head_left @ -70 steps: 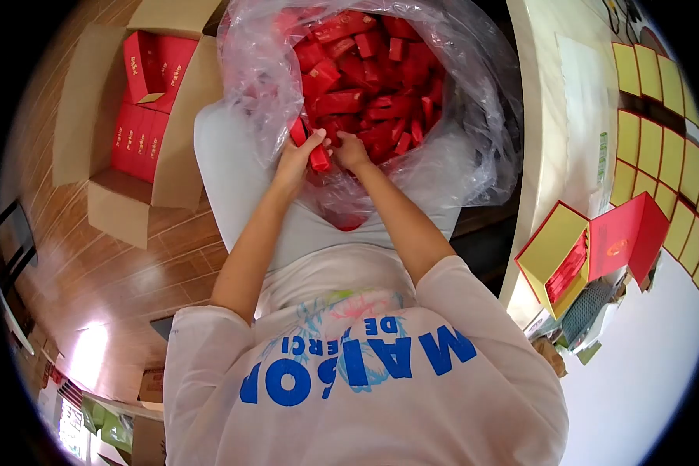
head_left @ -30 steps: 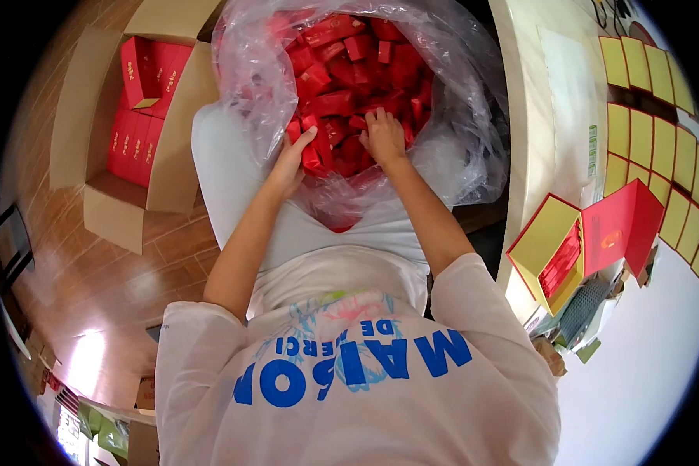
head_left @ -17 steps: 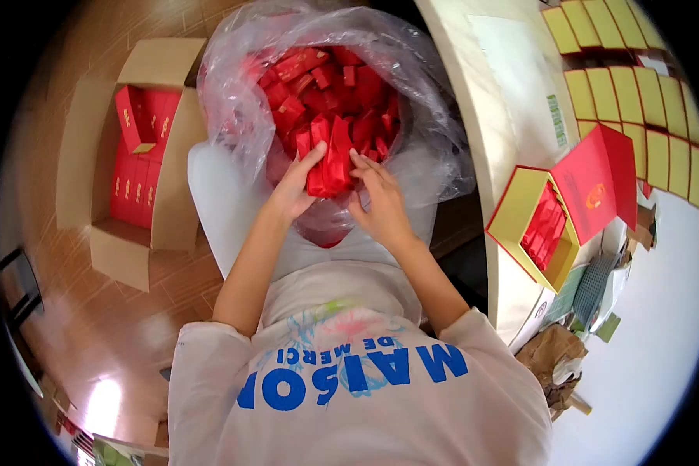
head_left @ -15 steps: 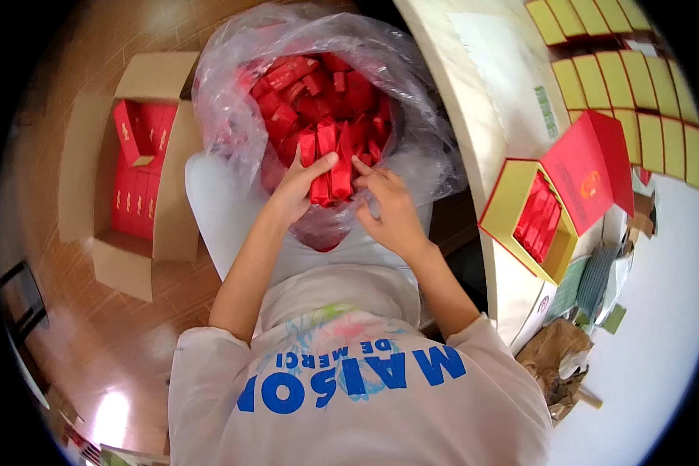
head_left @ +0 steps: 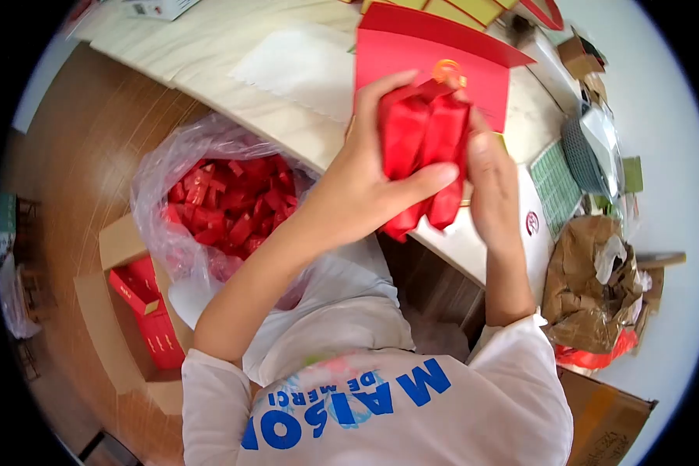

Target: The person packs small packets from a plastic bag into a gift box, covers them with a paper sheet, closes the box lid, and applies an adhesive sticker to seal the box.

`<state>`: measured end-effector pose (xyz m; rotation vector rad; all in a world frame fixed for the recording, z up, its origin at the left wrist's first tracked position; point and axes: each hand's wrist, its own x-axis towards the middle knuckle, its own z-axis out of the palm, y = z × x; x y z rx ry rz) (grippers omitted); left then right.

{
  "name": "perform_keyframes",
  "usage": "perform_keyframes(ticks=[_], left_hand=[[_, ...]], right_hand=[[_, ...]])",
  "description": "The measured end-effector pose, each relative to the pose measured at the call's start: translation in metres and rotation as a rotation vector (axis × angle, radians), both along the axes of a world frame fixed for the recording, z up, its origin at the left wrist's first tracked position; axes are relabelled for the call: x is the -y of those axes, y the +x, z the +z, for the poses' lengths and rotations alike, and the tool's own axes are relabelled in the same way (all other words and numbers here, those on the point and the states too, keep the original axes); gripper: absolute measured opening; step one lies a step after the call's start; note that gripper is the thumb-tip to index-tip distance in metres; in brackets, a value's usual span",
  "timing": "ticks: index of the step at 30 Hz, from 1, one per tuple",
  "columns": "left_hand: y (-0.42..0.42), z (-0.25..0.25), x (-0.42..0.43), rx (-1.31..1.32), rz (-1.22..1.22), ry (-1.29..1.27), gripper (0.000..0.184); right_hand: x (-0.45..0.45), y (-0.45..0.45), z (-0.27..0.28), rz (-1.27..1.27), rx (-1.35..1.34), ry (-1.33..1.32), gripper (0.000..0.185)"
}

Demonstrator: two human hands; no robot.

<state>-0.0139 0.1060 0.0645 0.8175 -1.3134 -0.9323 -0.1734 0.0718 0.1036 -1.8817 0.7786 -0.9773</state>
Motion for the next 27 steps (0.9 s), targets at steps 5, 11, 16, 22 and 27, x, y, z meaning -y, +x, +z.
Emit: perform_keyframes(ticks=[5, 11, 16, 22, 27], left_hand=[[-0.061, 0.022, 0.066, -0.010, -0.143, 0.052, 0.079], [-0.098, -0.026, 0.110, 0.297, -0.029, 0.097, 0.079], [-0.095, -0.049, 0.103, 0.851, 0.329, -0.039, 0.067], [-0.085, -0.051, 0.102, 0.945, 0.319, -0.009, 0.055], [-0.086, -0.057, 0.105, 0.957, 0.420, -0.157, 0.042]], right_hand=[[0.045, -0.051, 0.004, -0.202, 0.113, -0.054, 0.051], [0.077, -0.092, -0.026, -0.243, 0.112, 0.212, 0.048], [0.090, -0.106, -0.063, -0.213, -0.010, 0.339, 0.047], [0.095, -0.112, -0.073, -0.185, -0.051, 0.425, 0.043], [0.093, -0.109, -0.075, -0.199, -0.184, 0.294, 0.039]])
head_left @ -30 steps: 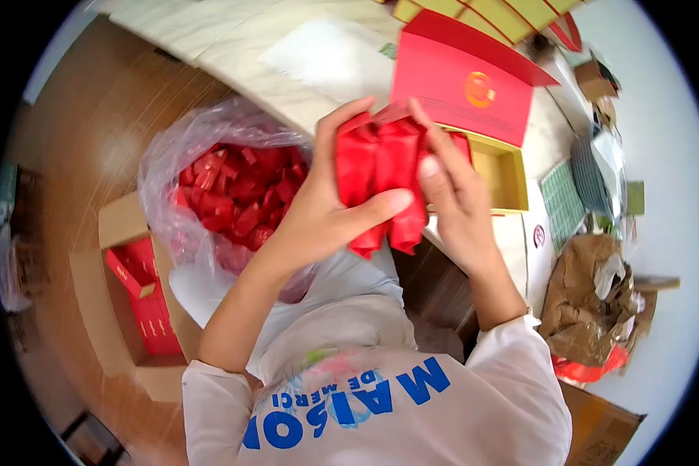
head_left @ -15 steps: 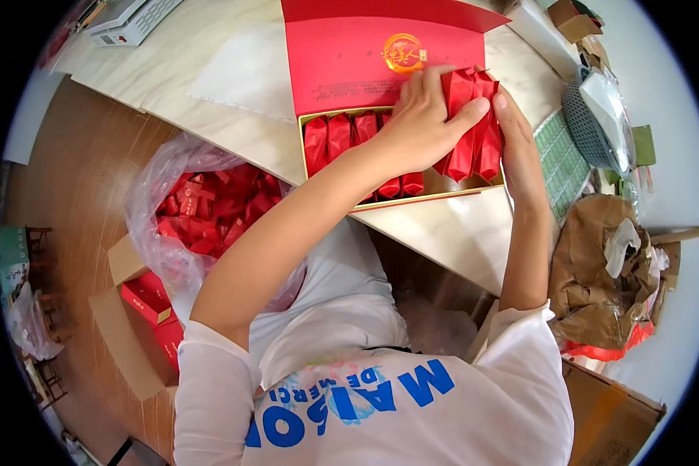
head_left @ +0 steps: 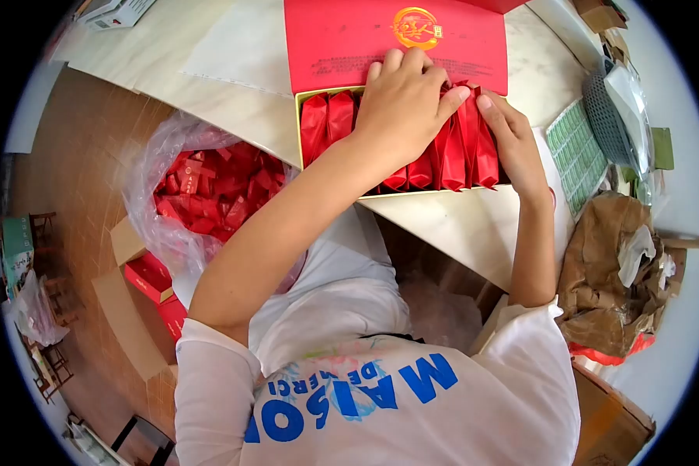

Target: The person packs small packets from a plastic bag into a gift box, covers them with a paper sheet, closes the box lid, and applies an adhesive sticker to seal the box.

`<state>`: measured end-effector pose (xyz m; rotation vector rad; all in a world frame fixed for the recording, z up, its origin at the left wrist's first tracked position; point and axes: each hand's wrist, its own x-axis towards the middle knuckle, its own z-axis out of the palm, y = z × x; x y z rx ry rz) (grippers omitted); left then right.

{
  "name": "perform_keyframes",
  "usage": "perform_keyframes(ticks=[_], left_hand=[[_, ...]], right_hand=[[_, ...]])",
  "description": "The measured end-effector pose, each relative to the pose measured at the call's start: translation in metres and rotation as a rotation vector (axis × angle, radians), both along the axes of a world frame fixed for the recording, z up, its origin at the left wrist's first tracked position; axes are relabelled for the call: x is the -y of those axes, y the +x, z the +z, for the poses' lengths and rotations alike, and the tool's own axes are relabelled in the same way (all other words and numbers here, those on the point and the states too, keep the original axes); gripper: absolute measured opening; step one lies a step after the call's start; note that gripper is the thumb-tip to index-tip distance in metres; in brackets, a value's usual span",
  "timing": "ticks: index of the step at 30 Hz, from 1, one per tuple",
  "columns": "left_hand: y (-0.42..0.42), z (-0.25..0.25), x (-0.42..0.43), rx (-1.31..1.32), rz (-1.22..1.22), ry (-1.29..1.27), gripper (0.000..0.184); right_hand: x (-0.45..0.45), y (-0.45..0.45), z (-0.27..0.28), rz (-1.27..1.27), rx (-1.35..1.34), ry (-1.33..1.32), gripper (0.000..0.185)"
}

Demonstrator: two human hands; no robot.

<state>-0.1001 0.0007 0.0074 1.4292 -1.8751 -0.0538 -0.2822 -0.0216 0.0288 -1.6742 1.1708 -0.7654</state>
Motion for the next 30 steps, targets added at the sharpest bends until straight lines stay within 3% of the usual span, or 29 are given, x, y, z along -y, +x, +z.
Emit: perform_keyframes(ticks=[1, 3, 4, 6, 12, 15, 18, 21, 23, 24, 26, 27, 28, 29, 30], left_hand=[[-0.001, -0.001, 0.001, -0.003, 0.008, 0.002, 0.042], [-0.003, -0.003, 0.001, 0.070, 0.036, -0.059, 0.035], [-0.005, -0.003, -0.001, 0.128, 0.047, -0.032, 0.032], [-0.008, -0.003, -0.001, 0.167, 0.077, -0.052, 0.034], [0.002, 0.002, -0.003, 0.170, 0.073, -0.053, 0.036], [0.043, 0.015, -0.027, -0.342, -0.159, 0.058, 0.027], [0.111, 0.005, -0.066, -0.677, -0.042, -0.062, 0.018], [0.174, -0.059, -0.122, -0.947, 0.265, -0.021, 0.021], [0.198, -0.105, -0.162, -1.049, 0.564, 0.130, 0.020], [0.211, -0.143, -0.179, -1.056, 0.602, 0.170, 0.021], [0.226, -0.216, -0.215, -1.103, 0.701, 0.284, 0.025], [0.229, -0.243, -0.230, -1.140, 0.762, 0.355, 0.027], [0.233, -0.263, -0.243, -1.208, 0.815, 0.419, 0.035], [0.234, -0.297, -0.253, -1.222, 0.828, 0.412, 0.035], [0.240, -0.341, -0.263, -0.990, 1.050, 0.373, 0.040]], right_hand=[[-0.001, 0.002, -0.003, 0.008, -0.003, 0.002, 0.039], [-0.006, 0.007, -0.009, -0.005, -0.162, -0.365, 0.038], [-0.011, 0.011, -0.007, 0.008, -0.166, -0.363, 0.038], [-0.022, 0.018, 0.000, 0.002, -0.458, -0.377, 0.047], [-0.025, 0.018, -0.002, 0.008, -0.625, -0.580, 0.060], [-0.025, 0.011, 0.002, -0.045, -0.635, -0.721, 0.052], [-0.038, 0.018, 0.025, -0.310, -0.588, -0.680, 0.040], [-0.059, 0.032, 0.022, -0.287, -0.292, -0.784, 0.029], [-0.081, 0.056, -0.001, -0.163, -0.007, -0.823, 0.017], [-0.094, 0.068, -0.011, 0.051, 0.043, -0.820, 0.014], [-0.131, 0.116, -0.029, 0.403, 0.084, -0.819, 0.014], [-0.149, 0.147, -0.031, 0.573, -0.075, -0.816, 0.022], [-0.164, 0.173, -0.038, 0.721, -0.133, -0.646, 0.032], [-0.173, 0.191, -0.057, 0.800, -0.173, -0.481, 0.029], [-0.183, 0.217, -0.080, 0.793, -0.115, -0.399, 0.025]])
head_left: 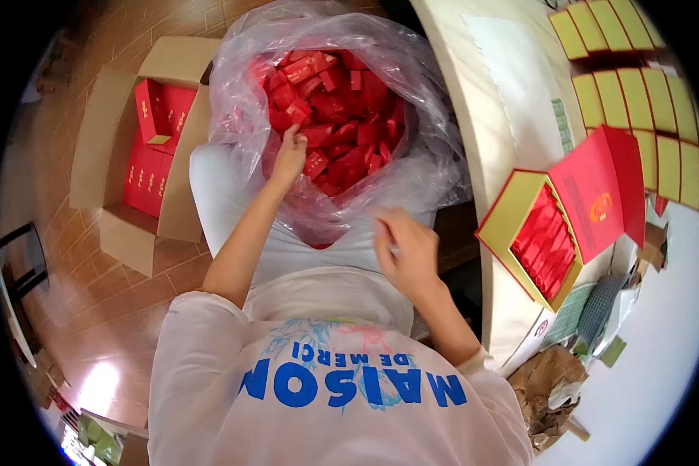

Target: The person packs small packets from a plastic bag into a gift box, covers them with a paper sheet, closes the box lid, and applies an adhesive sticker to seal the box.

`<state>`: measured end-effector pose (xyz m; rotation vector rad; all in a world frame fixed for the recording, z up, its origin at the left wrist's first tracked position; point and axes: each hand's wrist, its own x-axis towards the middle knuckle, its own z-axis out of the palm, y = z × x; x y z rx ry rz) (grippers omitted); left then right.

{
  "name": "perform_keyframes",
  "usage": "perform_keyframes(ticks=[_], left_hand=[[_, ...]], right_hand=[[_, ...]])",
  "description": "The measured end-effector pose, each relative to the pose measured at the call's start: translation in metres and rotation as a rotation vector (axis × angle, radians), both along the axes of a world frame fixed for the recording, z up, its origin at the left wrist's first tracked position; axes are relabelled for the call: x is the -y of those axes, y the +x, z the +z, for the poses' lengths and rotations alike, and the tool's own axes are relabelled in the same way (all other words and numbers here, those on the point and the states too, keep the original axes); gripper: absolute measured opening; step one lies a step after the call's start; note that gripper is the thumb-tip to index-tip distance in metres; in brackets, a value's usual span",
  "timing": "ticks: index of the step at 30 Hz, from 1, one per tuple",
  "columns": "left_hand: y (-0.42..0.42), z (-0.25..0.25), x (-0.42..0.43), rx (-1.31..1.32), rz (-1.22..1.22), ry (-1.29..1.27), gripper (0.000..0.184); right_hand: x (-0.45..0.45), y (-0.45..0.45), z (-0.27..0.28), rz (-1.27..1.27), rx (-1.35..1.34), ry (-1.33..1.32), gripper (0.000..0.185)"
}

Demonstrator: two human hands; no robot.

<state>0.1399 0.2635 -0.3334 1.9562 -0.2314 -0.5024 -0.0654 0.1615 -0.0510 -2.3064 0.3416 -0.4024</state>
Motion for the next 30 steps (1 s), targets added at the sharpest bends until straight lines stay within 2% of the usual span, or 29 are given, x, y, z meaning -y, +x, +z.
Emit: perform_keyframes(ticks=[1, 3, 5, 6, 7, 9, 11, 15, 17, 18, 22, 23, 24, 25, 27, 29, 30], left_hand=[[0.007, -0.025, -0.010, 0.212, 0.117, 0.169, 0.045], [0.014, -0.014, -0.027, -0.027, 0.263, -0.031, 0.055], [0.024, 0.045, -0.043, -0.421, 0.267, 0.209, 0.062], [0.027, 0.037, -0.055, -0.522, 0.213, 0.079, 0.065], [0.026, 0.026, -0.056, -0.544, 0.237, 0.076, 0.065], [0.021, 0.003, -0.050, 0.043, 0.443, 0.011, 0.065], [0.024, 0.000, -0.048, -0.075, 0.499, -0.028, 0.063], [0.031, 0.017, -0.034, -0.047, 0.513, -0.126, 0.056], [0.036, 0.034, -0.030, -0.172, 0.542, -0.220, 0.060], [0.039, 0.039, -0.027, -0.231, 0.554, -0.270, 0.061], [0.041, 0.032, -0.021, -0.453, 0.530, -0.457, 0.067], [0.040, 0.025, -0.020, -0.544, 0.484, -0.540, 0.069], [0.040, 0.007, -0.020, -0.752, 0.405, -0.472, 0.077], [0.052, 0.050, -0.018, -1.025, 0.469, -0.466, 0.066], [0.054, 0.048, -0.014, -1.099, 0.355, -0.721, 0.058], [0.051, 0.051, -0.010, -1.073, 0.335, -0.733, 0.055], [0.050, 0.053, -0.008, -1.039, 0.336, -0.744, 0.052]], right_hand=[[-0.006, 0.024, -0.022, -0.007, 0.020, 0.097, 0.022], [-0.004, 0.065, -0.064, -0.055, -0.190, 0.306, 0.023], [0.003, 0.103, -0.117, -0.065, -0.256, 0.269, 0.027], [0.007, 0.122, -0.135, -0.051, -0.344, 0.230, 0.031], [0.009, 0.141, -0.152, -0.037, -0.432, 0.195, 0.036], [0.010, 0.176, -0.202, 0.013, -0.342, -0.038, 0.047], [0.006, 0.211, -0.228, 0.046, -0.391, -0.158, 0.053], [-0.008, 0.260, -0.253, 0.085, -0.560, -0.133, 0.046], [-0.015, 0.269, -0.261, 0.129, -0.715, -0.074, 0.037], [-0.018, 0.268, -0.260, 0.094, -0.734, -0.130, 0.029], [0.001, 0.253, -0.262, -0.096, -0.600, -0.052, 0.026], [0.008, 0.244, -0.253, -0.191, -0.643, 0.380, 0.021], [0.017, 0.232, -0.242, -0.291, -0.650, 0.811, 0.018], [0.022, 0.222, -0.235, -0.291, -0.630, 1.107, 0.012], [0.030, 0.203, -0.218, -0.107, -0.772, 1.424, 0.009], [0.025, 0.194, -0.215, -0.046, -0.978, 1.331, 0.008], [0.025, 0.195, -0.216, -0.090, -1.035, 1.214, 0.015]])
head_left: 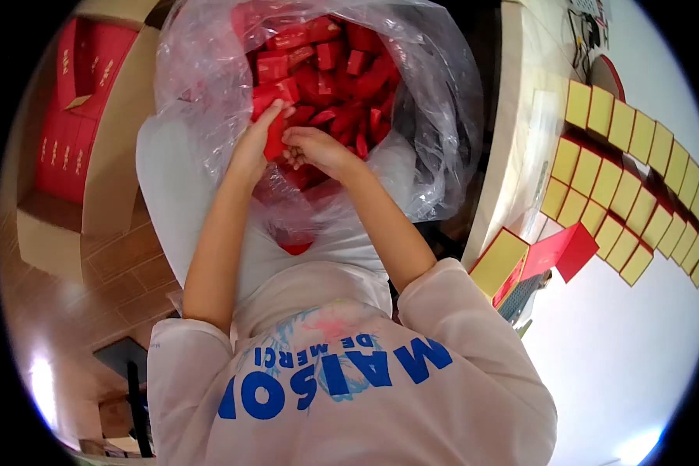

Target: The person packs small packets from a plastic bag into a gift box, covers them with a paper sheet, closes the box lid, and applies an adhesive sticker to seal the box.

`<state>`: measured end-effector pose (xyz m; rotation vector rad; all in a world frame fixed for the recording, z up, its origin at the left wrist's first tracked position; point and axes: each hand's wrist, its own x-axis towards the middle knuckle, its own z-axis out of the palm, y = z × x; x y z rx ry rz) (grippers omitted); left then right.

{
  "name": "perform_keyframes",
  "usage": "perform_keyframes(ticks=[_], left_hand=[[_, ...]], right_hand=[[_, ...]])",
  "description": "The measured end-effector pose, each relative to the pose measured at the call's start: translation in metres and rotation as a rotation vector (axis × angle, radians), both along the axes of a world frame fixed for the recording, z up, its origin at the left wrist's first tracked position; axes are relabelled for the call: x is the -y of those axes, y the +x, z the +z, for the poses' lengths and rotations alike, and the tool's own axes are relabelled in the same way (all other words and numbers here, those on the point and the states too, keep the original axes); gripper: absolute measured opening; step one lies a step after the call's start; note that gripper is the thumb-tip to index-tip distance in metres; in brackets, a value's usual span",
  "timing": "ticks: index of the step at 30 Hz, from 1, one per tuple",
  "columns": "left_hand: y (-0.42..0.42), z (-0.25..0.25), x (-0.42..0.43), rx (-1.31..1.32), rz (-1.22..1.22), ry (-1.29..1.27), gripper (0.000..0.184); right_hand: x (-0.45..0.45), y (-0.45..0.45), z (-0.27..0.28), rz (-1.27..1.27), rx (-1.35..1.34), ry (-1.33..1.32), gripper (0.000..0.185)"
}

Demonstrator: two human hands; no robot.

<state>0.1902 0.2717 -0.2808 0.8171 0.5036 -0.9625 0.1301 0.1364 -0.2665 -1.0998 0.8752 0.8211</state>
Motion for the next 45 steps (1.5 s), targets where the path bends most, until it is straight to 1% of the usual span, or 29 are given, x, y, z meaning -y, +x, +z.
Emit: perform_keyframes(ticks=[1, 3, 4, 5, 6, 8, 10, 12, 13, 14, 16, 17, 19, 20, 21, 22, 25, 27, 29, 30, 31, 33, 34, 36, 38, 40, 41, 43, 45], left_hand=[[-0.001, -0.009, 0.000, 0.002, -0.014, -0.010, 0.052], [-0.004, -0.029, -0.004, -0.091, 0.084, 0.182, 0.049], [-0.004, -0.021, -0.005, -0.058, 0.110, 0.212, 0.041], [-0.005, -0.023, -0.006, -0.053, 0.103, 0.213, 0.041], [-0.005, -0.027, -0.010, -0.058, 0.078, 0.203, 0.038], [-0.004, -0.025, -0.013, -0.056, 0.057, 0.203, 0.036], [-0.002, -0.015, -0.013, -0.082, 0.071, 0.138, 0.032], [-0.003, -0.023, -0.011, -0.092, 0.112, 0.151, 0.032], [-0.002, -0.021, -0.010, -0.110, 0.146, 0.152, 0.032], [-0.002, -0.019, -0.010, -0.136, 0.126, 0.181, 0.038], [-0.001, -0.014, -0.006, -0.154, 0.149, 0.174, 0.041], [-0.001, -0.010, -0.002, -0.175, 0.166, 0.160, 0.044], [0.000, -0.002, -0.001, -0.196, 0.155, 0.181, 0.049], [0.000, -0.005, -0.002, -0.162, 0.118, 0.029, 0.048], [0.000, -0.002, -0.003, -0.127, 0.080, -0.123, 0.047], [0.000, 0.003, -0.002, -0.125, 0.071, -0.166, 0.044], [0.000, 0.011, -0.001, -0.028, 0.058, -0.117, 0.052], [0.000, 0.018, -0.001, -0.045, 0.064, -0.090, 0.051], [0.000, 0.025, -0.001, -0.015, 0.087, -0.083, 0.055], [0.000, 0.023, -0.001, -0.015, 0.090, -0.082, 0.055], [0.000, 0.020, 0.000, 0.016, 0.078, -0.059, 0.057], [-0.001, 0.019, 0.001, 0.049, 0.069, -0.040, 0.059], [-0.002, 0.020, 0.001, 0.065, 0.079, -0.029, 0.058], [-0.003, 0.022, 0.001, 0.085, 0.089, -0.018, 0.057], [-0.005, 0.026, 0.000, 0.069, 0.075, 0.038, 0.048], [-0.009, 0.023, 0.000, 0.077, 0.049, 0.070, 0.045], [-0.011, 0.021, -0.001, 0.081, 0.025, 0.105, 0.042], [-0.015, 0.011, -0.001, 0.099, 0.042, 0.054, 0.042], [-0.016, 0.010, -0.003, 0.118, 0.058, 0.003, 0.041]], right_hand=[[0.000, 0.001, -0.015, -0.014, 0.002, -0.010, 0.015], [0.000, 0.009, -0.047, 0.304, 0.412, -1.011, 0.037], [-0.002, 0.022, -0.044, 0.304, 0.377, -1.085, 0.050], [-0.004, 0.035, -0.041, 0.304, 0.343, -1.155, 0.064], [-0.004, 0.041, -0.047, 0.296, 0.345, -1.153, 0.064], [-0.006, 0.052, -0.058, 0.348, 0.288, -1.021, 0.079], [-0.010, 0.056, -0.056, 0.352, 0.257, -0.948, 0.075], [-0.010, 0.056, -0.056, 0.364, 0.230, -0.874, 0.071], [-0.007, 0.050, -0.057, 0.345, 0.289, -0.843, 0.062], [-0.003, 0.044, -0.058, 0.324, 0.346, -0.813, 0.052], [-0.004, 0.027, -0.032, 0.140, 0.452, -0.857, 0.035], [-0.006, 0.018, -0.018, 0.140, 0.457, -0.854, 0.035], [-0.010, 0.001, 0.006, -0.007, 0.732, -0.925, 0.038], [-0.013, -0.008, 0.012, -0.006, 0.733, -0.922, 0.038], [-0.016, -0.016, 0.016, 0.123, 0.877, -1.020, 0.043], [-0.019, -0.023, 0.019, 0.255, 1.020, -1.116, 0.048], [-0.030, -0.034, 0.028, 0.290, 0.962, -1.047, 0.055], [-0.034, -0.036, 0.032, 0.261, 0.950, -0.997, 0.054], [-0.035, -0.036, 0.035, 0.040, 0.887, -0.846, 0.048], [-0.039, -0.035, 0.033, -0.139, 0.836, -0.735, 0.034], [-0.041, -0.036, 0.032, -0.137, 0.838, -0.735, 0.034], [-0.043, -0.037, 0.037, -0.306, 0.584, -0.648, 0.022], [-0.043, -0.040, 0.041, -0.305, 0.587, -0.650, 0.022], [-0.045, -0.047, 0.052, 0.067, 0.695, -0.946, 0.016], [-0.050, -0.054, 0.055, 0.113, 0.755, -0.998, 0.016], [-0.054, -0.056, 0.055, 0.172, 0.891, -1.093, 0.016], [-0.055, -0.056, 0.054, 0.168, 0.892, -1.096, 0.016], [-0.056, -0.052, 0.056, 0.239, 1.053, -1.300, 0.016], [-0.058, -0.052, 0.060, 0.270, 1.036, -1.316, 0.016]])
